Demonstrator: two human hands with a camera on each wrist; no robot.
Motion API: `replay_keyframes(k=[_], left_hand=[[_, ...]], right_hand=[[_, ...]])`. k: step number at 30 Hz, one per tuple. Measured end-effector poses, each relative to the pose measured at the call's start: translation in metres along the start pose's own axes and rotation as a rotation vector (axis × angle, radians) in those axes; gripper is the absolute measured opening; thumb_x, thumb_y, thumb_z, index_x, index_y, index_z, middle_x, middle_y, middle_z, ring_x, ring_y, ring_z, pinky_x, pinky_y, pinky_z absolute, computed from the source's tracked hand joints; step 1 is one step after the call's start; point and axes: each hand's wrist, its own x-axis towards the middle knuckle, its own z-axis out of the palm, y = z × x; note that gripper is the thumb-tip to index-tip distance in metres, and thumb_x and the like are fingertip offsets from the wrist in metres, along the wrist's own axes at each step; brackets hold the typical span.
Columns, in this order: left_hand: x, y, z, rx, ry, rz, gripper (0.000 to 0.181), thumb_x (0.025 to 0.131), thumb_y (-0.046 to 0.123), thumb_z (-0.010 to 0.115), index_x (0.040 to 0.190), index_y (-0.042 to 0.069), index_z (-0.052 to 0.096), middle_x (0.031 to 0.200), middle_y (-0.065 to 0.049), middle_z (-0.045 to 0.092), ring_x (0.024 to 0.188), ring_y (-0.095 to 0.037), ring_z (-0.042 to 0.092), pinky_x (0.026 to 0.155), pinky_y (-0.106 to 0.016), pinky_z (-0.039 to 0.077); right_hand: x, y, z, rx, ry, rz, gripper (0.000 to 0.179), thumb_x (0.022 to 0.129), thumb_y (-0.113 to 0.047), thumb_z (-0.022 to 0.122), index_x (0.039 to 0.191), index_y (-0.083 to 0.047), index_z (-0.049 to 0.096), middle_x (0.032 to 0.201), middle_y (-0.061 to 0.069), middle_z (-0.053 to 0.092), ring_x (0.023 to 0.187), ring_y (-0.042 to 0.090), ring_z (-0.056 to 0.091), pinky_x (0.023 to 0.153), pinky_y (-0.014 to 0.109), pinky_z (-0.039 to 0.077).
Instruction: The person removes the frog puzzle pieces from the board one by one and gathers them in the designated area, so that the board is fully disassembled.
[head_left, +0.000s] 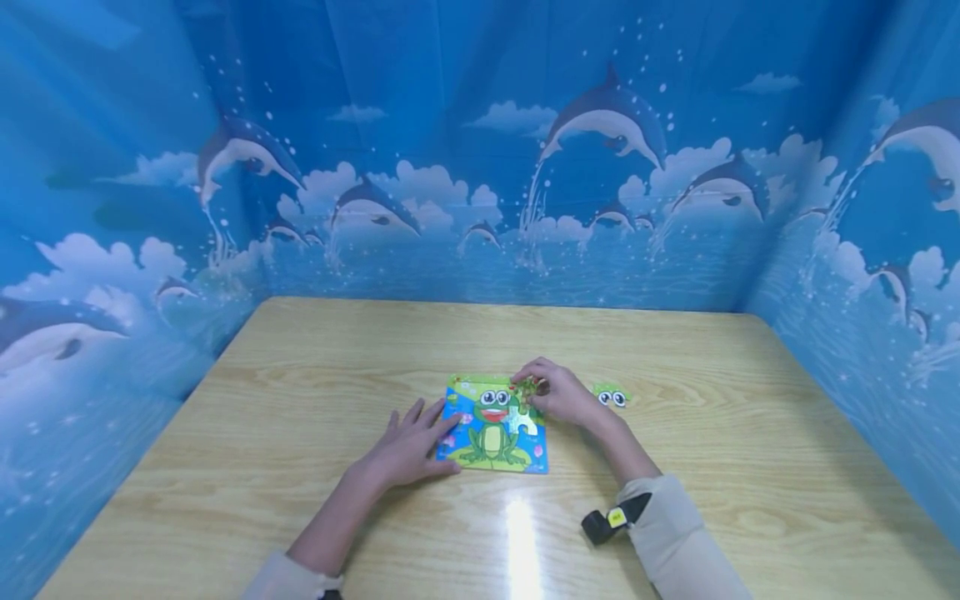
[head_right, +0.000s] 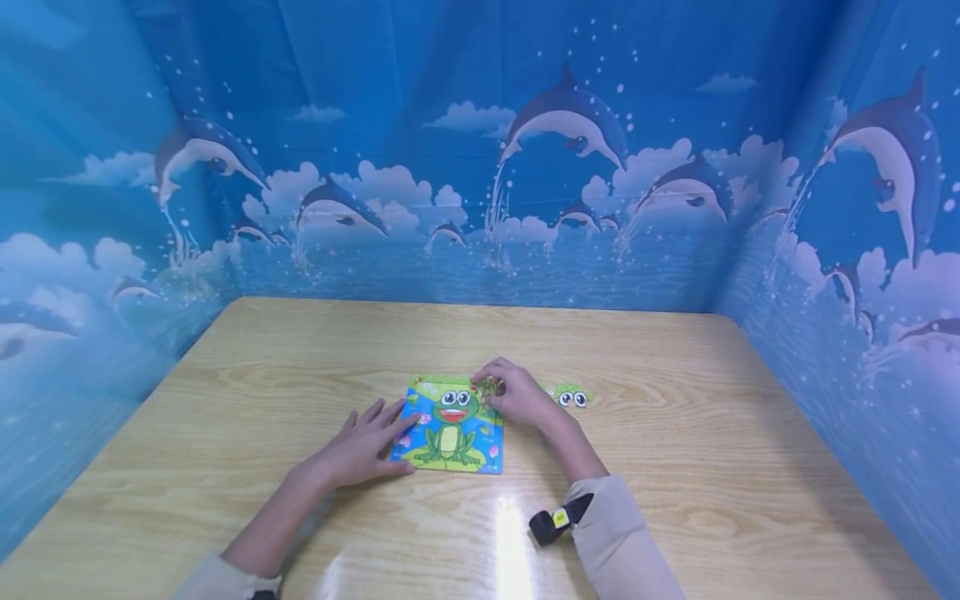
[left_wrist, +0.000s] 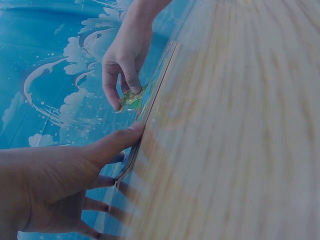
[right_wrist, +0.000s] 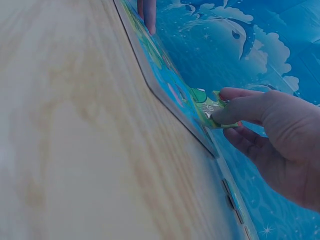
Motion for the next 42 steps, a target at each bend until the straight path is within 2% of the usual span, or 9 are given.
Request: replay_keyframes(k=[15,27,42], left_hand=[[-0.0002,-0.0009,0.0014,-0.002,-0.006,0.002,0.074,0.082,0.051,0.06,0.143,0.018,0.034,0.149,-0.014,0.018,0.133,-0.043,0.009,0.102,-0.062,0.004],[0.0001,0.0008,-0.0002,-0.012,0.002,0.003,0.072,0.082,0.049,0.062,0.142,0.017,0.037,0.148,-0.015,0.02,0.133,-0.043,0.011,0.102,-0.063,0.004],[0.0003,-0.0001,0.0005,-0.013,0.007,0.003,0.074,0.081,0.051,0.062,0.142,0.018,0.036,0.149,-0.015,0.019,0.133,-0.043,0.011,0.103,-0.062,0.004]], right_hand=[[-0.0016,-0.0027,-0.0027,-0.016,-0.007,-0.08,0.032,0.077,0.007,0.066,0.107,-0.005,0.064,0.11,0.004,0.053,0.099,0.022,0.054,0.081,0.029,0.049],[-0.0009,-0.0019,-0.0025,-0.015,-0.001,-0.123,0.032,0.075,0.008,0.067,0.103,-0.006,0.065,0.108,0.002,0.053,0.098,0.019,0.053,0.079,0.029,0.049],[-0.0011,-0.0016,-0.0027,-0.026,-0.015,-0.098,0.031,0.076,0.009,0.064,0.103,-0.006,0.065,0.108,0.001,0.052,0.098,0.018,0.052,0.078,0.028,0.049]])
